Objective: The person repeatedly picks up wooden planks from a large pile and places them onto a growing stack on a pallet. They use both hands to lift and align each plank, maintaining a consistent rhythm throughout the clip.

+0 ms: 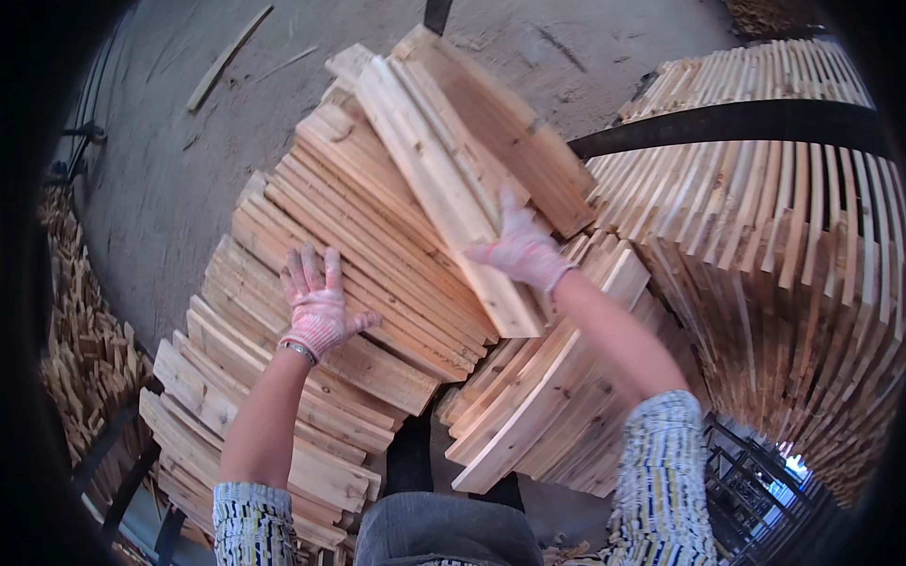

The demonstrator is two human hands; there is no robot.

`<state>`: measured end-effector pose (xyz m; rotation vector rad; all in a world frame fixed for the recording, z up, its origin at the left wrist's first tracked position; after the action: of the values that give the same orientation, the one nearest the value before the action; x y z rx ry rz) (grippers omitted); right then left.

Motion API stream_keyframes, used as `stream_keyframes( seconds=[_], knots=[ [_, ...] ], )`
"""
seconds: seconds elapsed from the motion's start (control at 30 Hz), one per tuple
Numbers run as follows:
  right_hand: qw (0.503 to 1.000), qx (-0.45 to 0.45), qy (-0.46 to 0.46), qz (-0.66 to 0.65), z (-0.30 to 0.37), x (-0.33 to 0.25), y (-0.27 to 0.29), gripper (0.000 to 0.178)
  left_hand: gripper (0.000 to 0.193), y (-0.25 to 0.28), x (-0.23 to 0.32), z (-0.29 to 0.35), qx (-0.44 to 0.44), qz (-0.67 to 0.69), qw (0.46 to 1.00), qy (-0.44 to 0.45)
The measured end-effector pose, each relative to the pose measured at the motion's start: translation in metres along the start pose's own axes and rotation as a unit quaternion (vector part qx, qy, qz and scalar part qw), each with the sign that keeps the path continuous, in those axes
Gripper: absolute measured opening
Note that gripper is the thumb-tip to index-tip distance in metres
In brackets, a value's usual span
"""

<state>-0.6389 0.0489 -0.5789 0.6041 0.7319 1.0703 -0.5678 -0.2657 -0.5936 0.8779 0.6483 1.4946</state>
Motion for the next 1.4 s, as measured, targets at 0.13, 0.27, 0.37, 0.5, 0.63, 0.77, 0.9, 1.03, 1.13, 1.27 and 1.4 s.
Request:
stream_keyframes(
  seconds=[0.13, 0.27, 0.37, 0.5, 0.63, 0.77, 0.9, 1.03, 1.13, 1.27, 1.4],
  knots=[
    [0.999, -0.010, 0.001, 0.033, -0.001, -0.034, -0.007, 0.129, 0.138, -0.001, -0.016, 0.005, 0.012, -0.023, 0.999, 0.021],
    [0.999, -0.033, -0.023, -0.026, 0.015, -0.028, 0.014, 0.128, 0.138, -0.001, -0.001, 0.000, 0.004, -0.023, 1.000, 0.008],
    [0.965, -0.061, -0.021, -0.254, 0.038, -0.020, 0.001, 0.128, 0.139, 0.006, 0.000, -0.003, 0.006, -0.049, 0.999, 0.013],
    [0.745, -0.151, -0.049, -0.648, 0.147, -0.009, -0.019, 0.132, 0.138, 0.005, -0.009, -0.005, -0.003, -0.070, 0.997, 0.013],
    [0.694, -0.132, -0.057, -0.705, 0.279, 0.058, -0.035, 0.126, 0.134, 0.018, 0.005, -0.007, -0.037, -0.093, 0.995, -0.001],
    [0.780, -0.033, -0.064, -0.622, 0.390, 0.141, -0.030, 0.119, 0.104, 0.004, -0.013, -0.022, 0.033, 0.036, 0.999, 0.012],
    [0.733, 0.069, -0.141, -0.662, 0.466, 0.224, -0.061, 0.125, 0.072, -0.014, 0.069, 0.036, 0.134, 0.306, 0.942, -0.012],
    [0.648, 0.108, -0.214, -0.723, 0.496, 0.306, -0.089, 0.122, 0.069, -0.037, 0.217, 0.148, 0.064, 0.510, 0.847, -0.136],
    [0.671, 0.154, -0.237, -0.686, 0.497, 0.382, -0.138, 0.114, 0.071, -0.064, 0.311, 0.192, 0.041, 0.362, 0.873, -0.323],
    [0.853, 0.095, -0.369, -0.357, 0.506, 0.450, -0.181, 0.110, 0.077, -0.108, 0.383, 0.204, -0.015, 0.217, 0.889, -0.403],
    [0.869, 0.208, -0.371, -0.253, 0.482, 0.408, -0.113, 0.112, 0.099, -0.147, 0.454, 0.180, -0.024, 0.078, 0.940, -0.332]
  ],
)
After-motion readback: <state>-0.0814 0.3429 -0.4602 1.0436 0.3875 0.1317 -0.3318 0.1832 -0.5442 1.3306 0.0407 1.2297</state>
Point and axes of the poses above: each hand's wrist, its own z-axis away from the middle knuckle, its own y-axis out of the back of the hand, x = y × z, the point moved 3 cm from there along -z, towards the middle knuckle, and after that the axes turned 10 degrees about x, right-handed, at the moved point
